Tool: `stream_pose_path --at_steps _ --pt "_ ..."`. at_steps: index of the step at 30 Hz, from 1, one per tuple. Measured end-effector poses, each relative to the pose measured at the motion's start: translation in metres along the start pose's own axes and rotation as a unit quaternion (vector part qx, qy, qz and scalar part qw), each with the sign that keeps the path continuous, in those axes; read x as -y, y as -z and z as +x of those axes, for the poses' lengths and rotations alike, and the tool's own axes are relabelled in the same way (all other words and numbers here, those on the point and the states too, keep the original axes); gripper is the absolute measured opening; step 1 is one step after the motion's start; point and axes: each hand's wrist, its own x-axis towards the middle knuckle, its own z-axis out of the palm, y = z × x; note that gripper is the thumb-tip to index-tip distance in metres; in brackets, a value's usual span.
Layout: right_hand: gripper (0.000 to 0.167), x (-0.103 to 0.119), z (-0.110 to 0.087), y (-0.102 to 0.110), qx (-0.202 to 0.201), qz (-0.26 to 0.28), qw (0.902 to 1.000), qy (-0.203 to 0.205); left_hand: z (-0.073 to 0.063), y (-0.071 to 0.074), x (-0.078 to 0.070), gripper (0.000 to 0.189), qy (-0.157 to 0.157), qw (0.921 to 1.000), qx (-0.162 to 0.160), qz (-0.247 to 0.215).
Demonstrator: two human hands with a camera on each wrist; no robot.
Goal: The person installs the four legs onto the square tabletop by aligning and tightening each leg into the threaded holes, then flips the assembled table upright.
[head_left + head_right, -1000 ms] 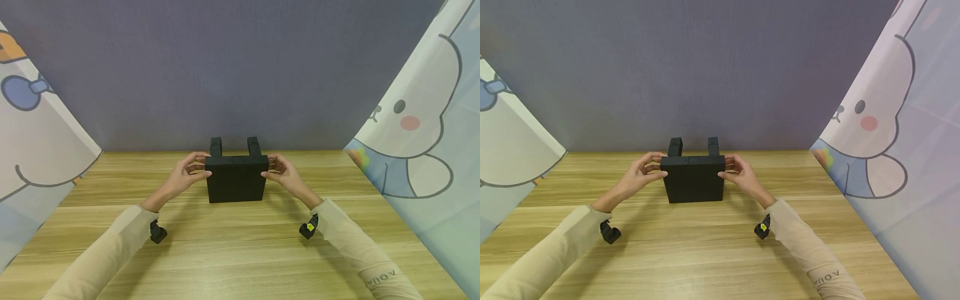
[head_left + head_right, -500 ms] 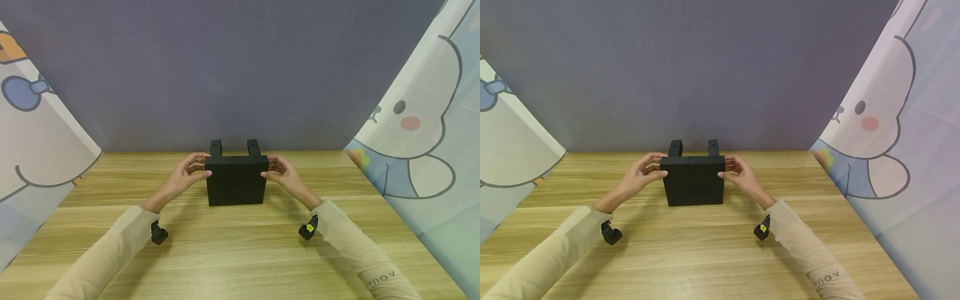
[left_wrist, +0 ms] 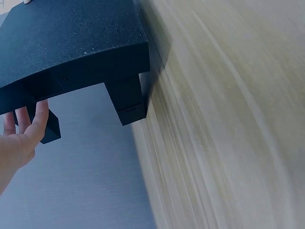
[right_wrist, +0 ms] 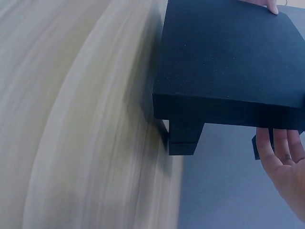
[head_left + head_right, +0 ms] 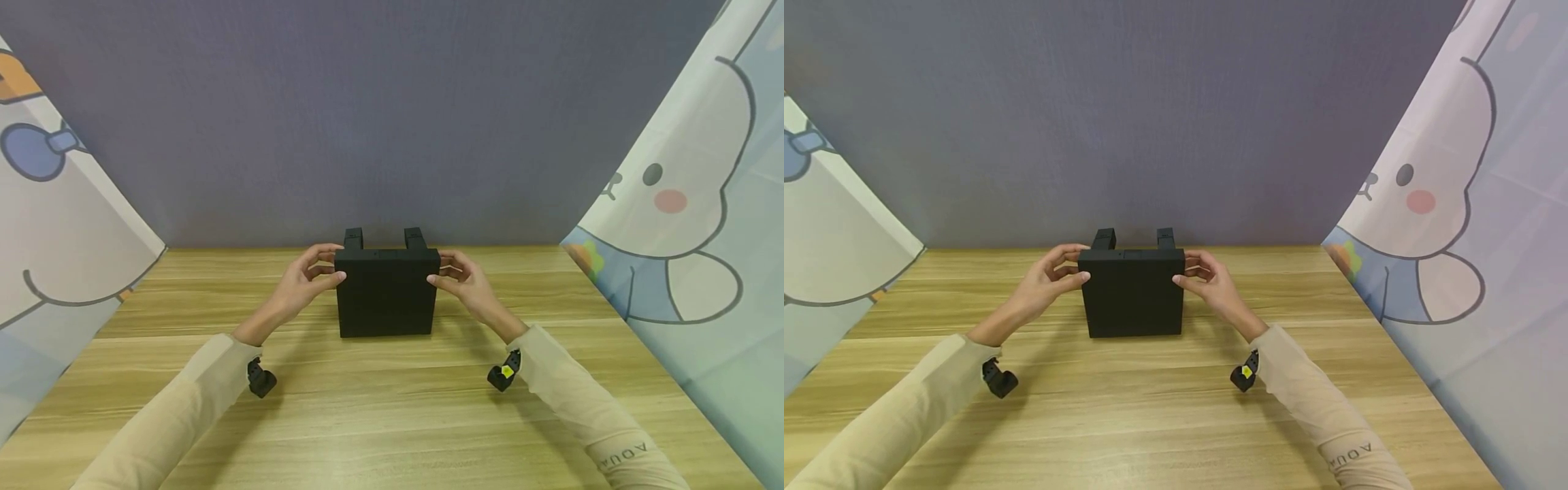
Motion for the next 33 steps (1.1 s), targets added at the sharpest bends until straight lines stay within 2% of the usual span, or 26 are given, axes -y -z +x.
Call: stream_pose_path --at_steps 6,11,19,24,29,33 --pt "0.045 0.006 -0.001 -0.002 -0.009 0.001 1.0000 0.000 0.002 -0.001 -0.003 0.050 -0.020 0.9992 -0.009 -0.033" --pt "0.049 0.010 -0.001 -0.004 -0.021 0.000 0.9998 -0.002 0.003 -0.001 -0.006 0.049 -0.027 0.9989 -0.018 -0.034" --pt "0.049 0.018 0.002 -0.007 -0.039 -0.004 0.9992 -0.013 0.007 0.001 -0.012 0.046 0.008 0.9974 -0.043 -0.057" --pt "0.051 0.022 0.004 -0.009 -0.047 0.001 0.9986 -0.024 0.008 0.002 -0.015 0.047 0.025 0.9966 -0.049 -0.061" --pt "0.049 0.024 0.005 -0.010 -0.050 0.018 0.9982 -0.029 0.009 0.002 -0.015 0.049 0.026 0.9957 -0.049 -0.074" --pt "0.051 0.025 0.006 -0.009 -0.053 0.014 0.9980 -0.031 0.009 0.001 -0.012 0.051 0.014 0.9958 -0.049 -0.077"
